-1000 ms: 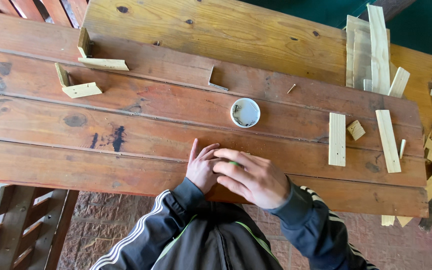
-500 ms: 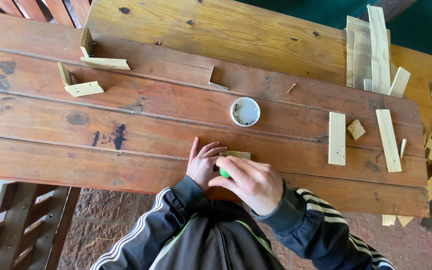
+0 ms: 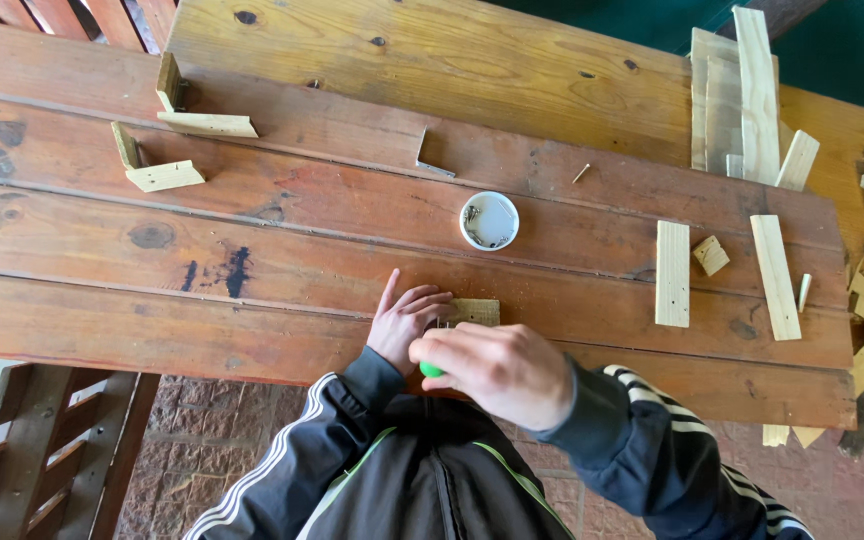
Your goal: The person assembles small wooden pieces by attaching metal brackets with screws. They repeatedly pick up screws from a small container, position the brackets on the wood, and use a screwdriver to fasten them. The person handles multiple small wooden blocks and brackets throughout the process.
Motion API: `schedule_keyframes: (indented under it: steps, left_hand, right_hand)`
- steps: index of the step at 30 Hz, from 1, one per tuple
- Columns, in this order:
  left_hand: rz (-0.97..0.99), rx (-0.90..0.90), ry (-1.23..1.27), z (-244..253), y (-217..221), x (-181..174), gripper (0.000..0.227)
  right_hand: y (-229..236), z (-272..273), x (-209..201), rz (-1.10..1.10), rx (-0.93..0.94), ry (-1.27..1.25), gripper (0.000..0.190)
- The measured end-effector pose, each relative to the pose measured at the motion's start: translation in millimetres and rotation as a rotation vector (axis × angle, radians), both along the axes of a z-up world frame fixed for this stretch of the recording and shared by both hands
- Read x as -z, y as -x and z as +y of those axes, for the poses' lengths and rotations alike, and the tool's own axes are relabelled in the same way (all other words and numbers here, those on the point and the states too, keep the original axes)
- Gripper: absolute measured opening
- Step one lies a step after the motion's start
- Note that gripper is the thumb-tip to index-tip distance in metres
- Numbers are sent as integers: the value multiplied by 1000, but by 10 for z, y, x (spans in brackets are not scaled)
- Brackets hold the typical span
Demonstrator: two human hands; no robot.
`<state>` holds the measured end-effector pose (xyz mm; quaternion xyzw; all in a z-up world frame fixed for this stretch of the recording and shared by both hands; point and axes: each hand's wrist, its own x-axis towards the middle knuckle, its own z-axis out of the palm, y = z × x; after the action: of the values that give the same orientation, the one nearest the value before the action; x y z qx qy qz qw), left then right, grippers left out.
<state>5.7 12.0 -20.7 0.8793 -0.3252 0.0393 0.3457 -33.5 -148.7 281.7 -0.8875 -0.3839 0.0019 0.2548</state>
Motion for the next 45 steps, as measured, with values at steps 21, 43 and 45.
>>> schedule_keyframes:
  steps: [21, 43, 45]
  left_hand:
    - [26, 58, 128, -8, -87, -68, 59]
    - [81, 39, 141, 28, -35, -250, 57]
    - [81, 48, 134, 55, -54, -231, 61]
  right_hand:
    - [337, -162, -116, 44, 245, -139, 39]
    - [745, -937, 80, 108, 907, -744, 27]
    - [782, -1258, 305, 161, 1066, -866, 15]
